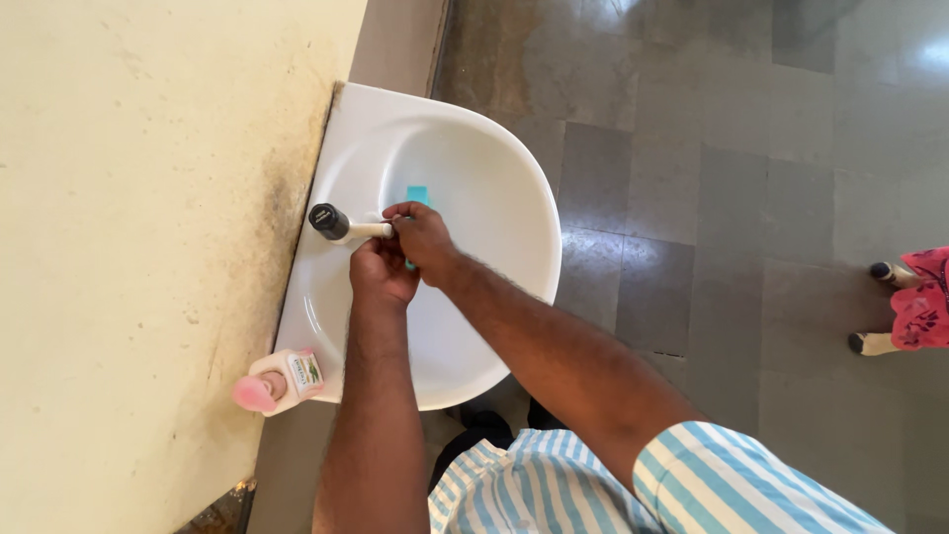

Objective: The person scrubs a white wall-mounted sink with a blue brush, rinses the brush under running water, and continues scrubbing the basin and faucet area. The person repeatedly wets the brush and scrubs different parts of the sink throughout the clip.

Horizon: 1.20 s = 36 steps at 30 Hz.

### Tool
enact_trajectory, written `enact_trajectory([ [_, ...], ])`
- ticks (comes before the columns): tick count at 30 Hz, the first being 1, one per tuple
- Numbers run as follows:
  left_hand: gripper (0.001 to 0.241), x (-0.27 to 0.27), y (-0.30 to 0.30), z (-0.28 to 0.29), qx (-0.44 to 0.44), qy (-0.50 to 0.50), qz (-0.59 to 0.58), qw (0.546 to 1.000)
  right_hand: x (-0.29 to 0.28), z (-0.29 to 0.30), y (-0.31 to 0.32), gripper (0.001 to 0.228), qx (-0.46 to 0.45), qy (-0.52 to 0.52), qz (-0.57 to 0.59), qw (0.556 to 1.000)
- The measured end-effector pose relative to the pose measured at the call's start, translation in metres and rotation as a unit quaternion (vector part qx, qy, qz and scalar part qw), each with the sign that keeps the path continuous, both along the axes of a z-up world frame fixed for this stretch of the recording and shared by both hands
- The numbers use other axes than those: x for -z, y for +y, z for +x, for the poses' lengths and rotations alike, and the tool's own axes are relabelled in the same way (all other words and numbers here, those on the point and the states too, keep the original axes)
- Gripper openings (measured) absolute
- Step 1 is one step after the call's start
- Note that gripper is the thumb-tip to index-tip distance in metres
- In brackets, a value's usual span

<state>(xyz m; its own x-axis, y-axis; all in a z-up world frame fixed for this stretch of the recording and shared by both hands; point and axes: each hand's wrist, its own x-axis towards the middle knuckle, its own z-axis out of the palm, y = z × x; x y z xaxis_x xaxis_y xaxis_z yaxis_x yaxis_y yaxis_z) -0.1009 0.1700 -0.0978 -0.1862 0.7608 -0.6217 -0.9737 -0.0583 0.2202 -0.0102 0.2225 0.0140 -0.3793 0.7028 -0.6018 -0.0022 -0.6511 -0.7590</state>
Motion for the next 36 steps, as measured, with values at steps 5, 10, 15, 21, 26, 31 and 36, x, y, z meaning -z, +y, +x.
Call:
enact_trajectory([
  [5, 0.035, -0.031, -0.003, 0.010, 0.014, 0.032, -0.035, 0.999, 0.019, -0.003, 0.001, 0.019, 0.010, -0.004, -0.017, 1.000],
  [10, 0.041, -0.053, -0.002, 0.023, -0.025, 0.035, -0.035, 0.998, 0.021, 0.001, 0.003, 0.031, -0.027, 0.002, -0.007, 1.000],
  [15, 0.052, -0.052, -0.009, 0.026, -0.094, -0.018, -0.034, 0.995, 0.029, -0.008, 0.007, 0.040, -0.053, -0.006, -0.042, 0.998],
  [21, 0.062, -0.014, -0.011, 0.023, -0.070, -0.007, 0.001, 0.998, 0.040, 0.004, 0.013, 0.040, -0.119, 0.025, -0.090, 0.989],
  [26, 0.067, -0.010, -0.010, 0.020, -0.051, 0.030, -0.039, 0.997, 0.031, 0.022, 0.004, 0.030, -0.098, 0.067, -0.093, 0.989],
  [31, 0.059, -0.024, -0.004, 0.022, -0.039, -0.016, -0.102, 0.994, 0.018, 0.026, -0.001, 0.031, -0.039, -0.025, 0.163, 0.986],
  [36, 0.018, -0.012, -0.002, 0.021, 0.009, 0.037, -0.041, 0.998, 0.014, 0.011, 0.011, 0.019, -0.069, -0.019, 0.085, 0.994],
])
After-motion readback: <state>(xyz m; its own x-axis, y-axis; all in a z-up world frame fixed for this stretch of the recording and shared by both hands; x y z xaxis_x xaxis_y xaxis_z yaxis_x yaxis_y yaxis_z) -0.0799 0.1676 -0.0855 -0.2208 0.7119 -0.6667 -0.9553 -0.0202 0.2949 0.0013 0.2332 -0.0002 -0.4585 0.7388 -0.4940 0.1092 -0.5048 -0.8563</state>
